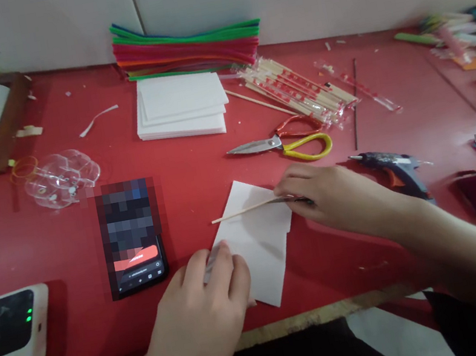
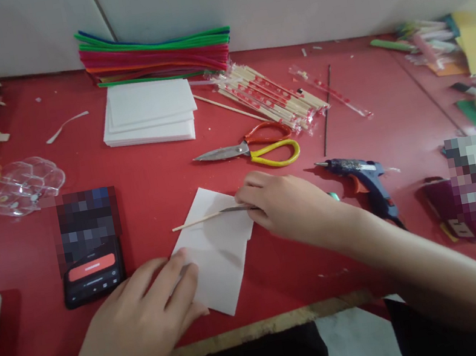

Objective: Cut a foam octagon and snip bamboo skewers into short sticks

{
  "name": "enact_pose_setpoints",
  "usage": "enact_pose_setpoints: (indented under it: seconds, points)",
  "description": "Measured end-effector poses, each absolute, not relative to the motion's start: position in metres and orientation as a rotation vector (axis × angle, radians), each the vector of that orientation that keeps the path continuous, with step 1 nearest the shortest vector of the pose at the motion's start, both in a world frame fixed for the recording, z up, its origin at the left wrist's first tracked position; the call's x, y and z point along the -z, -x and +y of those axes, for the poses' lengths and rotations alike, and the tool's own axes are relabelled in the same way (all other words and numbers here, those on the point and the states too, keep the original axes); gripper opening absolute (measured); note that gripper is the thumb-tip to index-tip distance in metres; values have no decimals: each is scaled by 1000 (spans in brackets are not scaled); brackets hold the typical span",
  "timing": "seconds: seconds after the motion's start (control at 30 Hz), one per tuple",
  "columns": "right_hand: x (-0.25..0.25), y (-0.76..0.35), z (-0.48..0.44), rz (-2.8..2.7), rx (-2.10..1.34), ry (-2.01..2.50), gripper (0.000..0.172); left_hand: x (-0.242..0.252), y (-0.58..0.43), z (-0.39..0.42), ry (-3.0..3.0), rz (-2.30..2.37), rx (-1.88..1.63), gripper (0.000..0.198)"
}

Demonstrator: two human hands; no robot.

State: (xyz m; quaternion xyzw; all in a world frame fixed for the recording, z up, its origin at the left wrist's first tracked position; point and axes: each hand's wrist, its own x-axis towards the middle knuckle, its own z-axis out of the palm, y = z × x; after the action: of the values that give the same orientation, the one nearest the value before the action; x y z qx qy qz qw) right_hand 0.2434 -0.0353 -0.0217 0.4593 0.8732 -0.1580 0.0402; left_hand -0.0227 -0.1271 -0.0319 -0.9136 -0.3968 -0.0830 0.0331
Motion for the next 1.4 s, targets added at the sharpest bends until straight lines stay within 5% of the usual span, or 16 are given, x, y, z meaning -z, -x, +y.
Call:
enact_pose_setpoints:
  seconds: [0.73, 1.03, 1.4]
  points:
    - [23, -254, -49, 2743, 607, -1359, 16, 42, 19, -125, 2932, -1227, 475, 15]
    - [24, -255, -51, 2629, 689, -1429, 18, 41, 19, -118, 2811, -1317, 460, 57]
    - [21, -257, -52, 2568, 608, -1483, 17, 35, 21, -117, 2748, -1390, 232, 56]
